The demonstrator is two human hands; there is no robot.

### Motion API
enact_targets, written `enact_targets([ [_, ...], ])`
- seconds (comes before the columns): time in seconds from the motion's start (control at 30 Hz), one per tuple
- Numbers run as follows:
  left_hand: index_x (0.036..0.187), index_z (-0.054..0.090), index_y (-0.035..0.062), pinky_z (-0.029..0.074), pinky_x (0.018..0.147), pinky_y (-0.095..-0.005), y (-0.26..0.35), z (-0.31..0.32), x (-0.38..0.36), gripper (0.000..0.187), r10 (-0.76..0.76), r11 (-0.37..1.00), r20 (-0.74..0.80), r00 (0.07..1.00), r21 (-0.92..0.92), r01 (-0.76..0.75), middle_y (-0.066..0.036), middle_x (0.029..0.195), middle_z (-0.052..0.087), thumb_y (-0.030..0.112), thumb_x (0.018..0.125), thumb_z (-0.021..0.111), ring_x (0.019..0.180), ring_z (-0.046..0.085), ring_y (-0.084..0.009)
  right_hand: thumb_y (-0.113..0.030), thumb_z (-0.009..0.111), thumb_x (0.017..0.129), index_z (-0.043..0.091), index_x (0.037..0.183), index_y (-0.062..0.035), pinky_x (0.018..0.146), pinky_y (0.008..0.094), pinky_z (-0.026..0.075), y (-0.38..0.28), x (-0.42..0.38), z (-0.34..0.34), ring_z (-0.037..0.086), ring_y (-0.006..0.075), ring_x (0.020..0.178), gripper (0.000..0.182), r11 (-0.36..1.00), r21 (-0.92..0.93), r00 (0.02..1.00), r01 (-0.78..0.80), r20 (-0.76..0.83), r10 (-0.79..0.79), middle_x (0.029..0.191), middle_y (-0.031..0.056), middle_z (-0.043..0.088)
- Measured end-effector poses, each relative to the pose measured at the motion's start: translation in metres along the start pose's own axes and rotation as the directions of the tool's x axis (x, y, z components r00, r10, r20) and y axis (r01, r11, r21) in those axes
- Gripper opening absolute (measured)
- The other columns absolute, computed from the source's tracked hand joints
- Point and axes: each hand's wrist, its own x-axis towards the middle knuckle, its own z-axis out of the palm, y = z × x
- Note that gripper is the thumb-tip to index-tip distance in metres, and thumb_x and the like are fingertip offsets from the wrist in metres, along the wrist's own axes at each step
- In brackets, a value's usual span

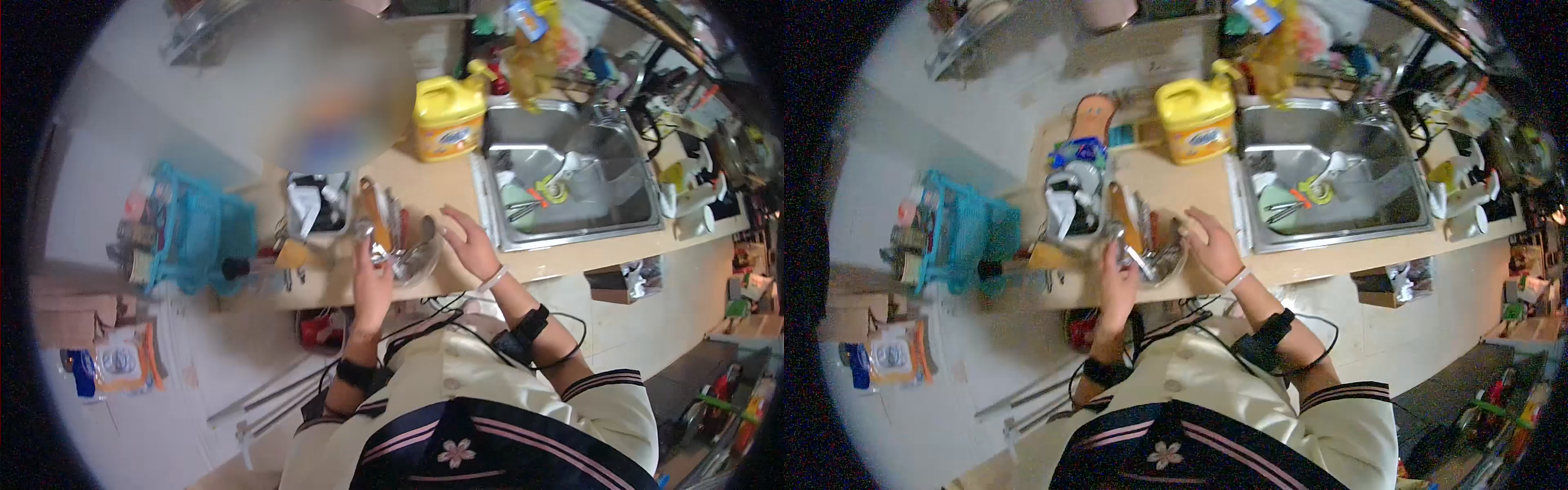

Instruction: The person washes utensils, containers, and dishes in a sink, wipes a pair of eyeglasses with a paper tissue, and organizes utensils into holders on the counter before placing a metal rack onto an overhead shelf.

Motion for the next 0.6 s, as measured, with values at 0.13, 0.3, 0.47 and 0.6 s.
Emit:
enact_targets([
  [0.13,0.114,0.046,0.0028,0.042,0.066,-0.0201,0.09,-0.03,0.004,0.035,0.113,0.944,-0.008,0.994,-0.31,-0.11,-0.003,0.095,0.055,0.001,0.079,0.052,0.077,0.049,-0.0067,-0.014,0.055,0.081,0.053,0.107,0.0008,0.079,0.029,0.045,-0.021,0.012,-0.062,0.056,0.02,0.092,0.03,0.948,0.298,0.993,-0.113,0.077,0.094,0.101,0.0125,0.058],
  [0.3,0.1,0.053,-0.0004,0.041,0.061,-0.024,0.216,-0.08,-0.018,0.027,0.409,0.586,-0.338,0.847,-0.614,-0.529,-0.009,0.091,0.056,0.009,0.074,0.054,0.069,0.051,-0.0133,-0.014,0.046,0.083,0.055,0.096,0.0014,0.071,0.0281,0.046,-0.143,-0.008,-0.204,0.056,0.0186,0.077,0.022,0.905,0.177,0.867,0.386,-0.405,-0.291,0.086,0.0111,0.058],
  [0.47,0.093,0.055,0.003,0.041,0.064,-0.0267,0.293,-0.068,-0.024,0.023,0.772,0.165,-0.459,0.44,-0.524,-0.836,-0.007,0.089,0.057,0.009,0.071,0.059,0.072,0.051,-0.0144,-0.05,0.042,0.081,0.049,0.096,-0.0101,0.062,0.0359,0.041,-0.277,-0.039,-0.269,0.05,0.0219,0.07,0.043,0.181,-0.027,0.137,0.983,-0.548,-0.825,0.083,0.0053,0.05],
  [0.6,0.087,0.057,0.0057,0.041,0.066,-0.0289,0.335,-0.047,-0.019,0.021,0.858,0.003,-0.463,0.223,-0.43,-0.903,-0.005,0.087,0.057,0.009,0.068,0.063,0.074,0.051,-0.0152,-0.046,0.03,0.088,0.047,0.106,-0.0123,0.068,0.0344,0.046,-0.299,-0.075,-0.304,0.054,0.0177,0.082,0.042,-0.075,0.812,0.683,0.579,-0.533,-0.499,0.09,0.0057,0.055],
])
